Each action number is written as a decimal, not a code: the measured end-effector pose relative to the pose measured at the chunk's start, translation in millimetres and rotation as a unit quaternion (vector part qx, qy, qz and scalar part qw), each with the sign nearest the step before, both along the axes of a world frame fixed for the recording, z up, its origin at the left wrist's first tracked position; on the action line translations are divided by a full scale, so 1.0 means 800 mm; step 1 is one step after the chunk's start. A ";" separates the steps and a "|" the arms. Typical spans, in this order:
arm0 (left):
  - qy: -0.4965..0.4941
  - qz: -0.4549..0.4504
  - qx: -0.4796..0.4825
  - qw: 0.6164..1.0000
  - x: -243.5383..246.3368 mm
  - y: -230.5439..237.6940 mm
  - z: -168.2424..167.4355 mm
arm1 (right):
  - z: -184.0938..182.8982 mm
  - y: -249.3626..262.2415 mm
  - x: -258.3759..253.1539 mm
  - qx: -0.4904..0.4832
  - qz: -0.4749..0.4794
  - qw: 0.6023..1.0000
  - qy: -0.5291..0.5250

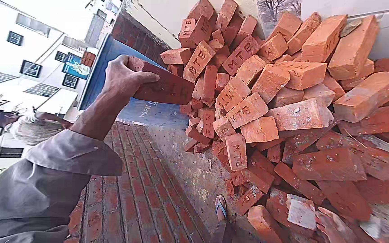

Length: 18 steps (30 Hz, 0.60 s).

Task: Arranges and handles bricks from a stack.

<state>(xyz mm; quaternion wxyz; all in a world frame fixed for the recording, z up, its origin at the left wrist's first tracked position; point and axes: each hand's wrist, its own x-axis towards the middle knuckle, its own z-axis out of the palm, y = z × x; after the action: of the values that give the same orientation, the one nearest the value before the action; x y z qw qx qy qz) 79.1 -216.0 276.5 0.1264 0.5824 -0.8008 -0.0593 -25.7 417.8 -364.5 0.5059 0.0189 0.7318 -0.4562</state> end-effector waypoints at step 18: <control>-0.121 -0.387 0.351 0.844 -0.177 0.520 -0.611 | 0.105 0.005 -0.070 -0.014 -0.123 0.992 -0.040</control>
<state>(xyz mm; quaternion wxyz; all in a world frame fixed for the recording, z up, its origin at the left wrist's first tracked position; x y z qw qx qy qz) -62.7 200.0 -211.9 -0.2174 0.2328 -0.8959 -0.3096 -82.0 422.1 -280.9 0.4753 0.1197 0.6967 -0.5238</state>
